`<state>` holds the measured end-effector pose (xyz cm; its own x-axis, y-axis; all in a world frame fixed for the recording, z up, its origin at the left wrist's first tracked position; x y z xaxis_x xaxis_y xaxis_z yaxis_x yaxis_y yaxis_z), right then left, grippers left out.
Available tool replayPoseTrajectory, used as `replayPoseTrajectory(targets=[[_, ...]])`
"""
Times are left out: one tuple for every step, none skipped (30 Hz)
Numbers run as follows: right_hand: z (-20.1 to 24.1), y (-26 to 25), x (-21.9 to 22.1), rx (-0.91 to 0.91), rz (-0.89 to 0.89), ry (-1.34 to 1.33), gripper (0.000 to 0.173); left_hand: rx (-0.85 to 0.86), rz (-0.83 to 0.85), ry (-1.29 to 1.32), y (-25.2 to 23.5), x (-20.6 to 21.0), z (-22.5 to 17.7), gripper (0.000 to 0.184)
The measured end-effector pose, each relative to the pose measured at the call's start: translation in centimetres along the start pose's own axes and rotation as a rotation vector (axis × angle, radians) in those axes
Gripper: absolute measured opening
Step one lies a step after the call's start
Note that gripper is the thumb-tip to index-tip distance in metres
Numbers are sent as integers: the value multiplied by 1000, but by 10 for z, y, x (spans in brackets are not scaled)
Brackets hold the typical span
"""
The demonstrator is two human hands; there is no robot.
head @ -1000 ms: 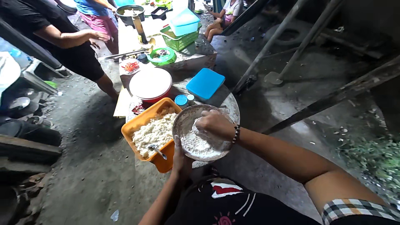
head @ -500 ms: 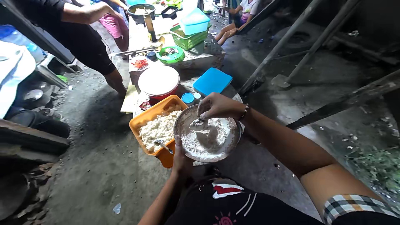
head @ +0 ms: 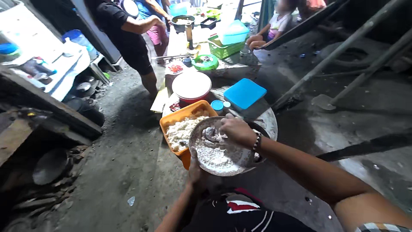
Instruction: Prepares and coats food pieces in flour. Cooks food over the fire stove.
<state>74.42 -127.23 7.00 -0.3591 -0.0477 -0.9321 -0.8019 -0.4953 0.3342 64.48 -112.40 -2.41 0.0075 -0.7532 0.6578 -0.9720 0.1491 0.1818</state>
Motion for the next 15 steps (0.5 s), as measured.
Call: replayPoseTrajectory(targets=[[5,-2,5,-16,24,36,15,21,-5,11,3,-2,0,65],[9,-6,9,-39,35,74,14,50,-11,21,7,-5,0,64],[12,-11,13,-68,43,109,13,79,-21,27,10,-7,1,63],[15,-15,17,-100,46,130,14,100,-35,35,15,-8,2,63],[19,-17,18,-135,42,142,14,109,-60,39,20,-8,3,64],[23,-20,17,-175,34,151,15,115,-94,46,25,-8,4,65],[28,-22,14,-214,28,158,15,116,-121,50,29,-9,4,67],[34,-23,13,-254,34,171,15,112,-144,51,35,-11,4,68],[41,-24,13,-294,52,195,15,108,-174,52,41,-11,4,68],[49,-24,15,-328,94,222,15,110,-208,63,47,-12,4,67],[57,-24,18,-356,142,246,15,117,-232,81,53,-14,4,68],[65,-25,20,-379,175,267,15,131,-246,99,59,-17,5,68],[73,-27,22,-402,184,278,14,150,-260,112,66,-20,6,69],[83,-28,23,-422,185,287,15,166,-275,121,73,-25,8,69],[93,-30,24,-444,190,295,17,173,-295,120,81,-31,9,70]])
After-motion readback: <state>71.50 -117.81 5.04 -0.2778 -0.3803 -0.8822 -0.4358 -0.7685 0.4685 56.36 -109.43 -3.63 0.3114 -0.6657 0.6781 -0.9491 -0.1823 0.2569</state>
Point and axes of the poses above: each hand's wrist, its own y-axis away from the middle knuckle, its own x-axis out of the palm, z = x × y, the point moved 5 cm from there along -y, towards the middle knuckle, and after that the axes turned 9 degrees about z, right-handed, at the moved point
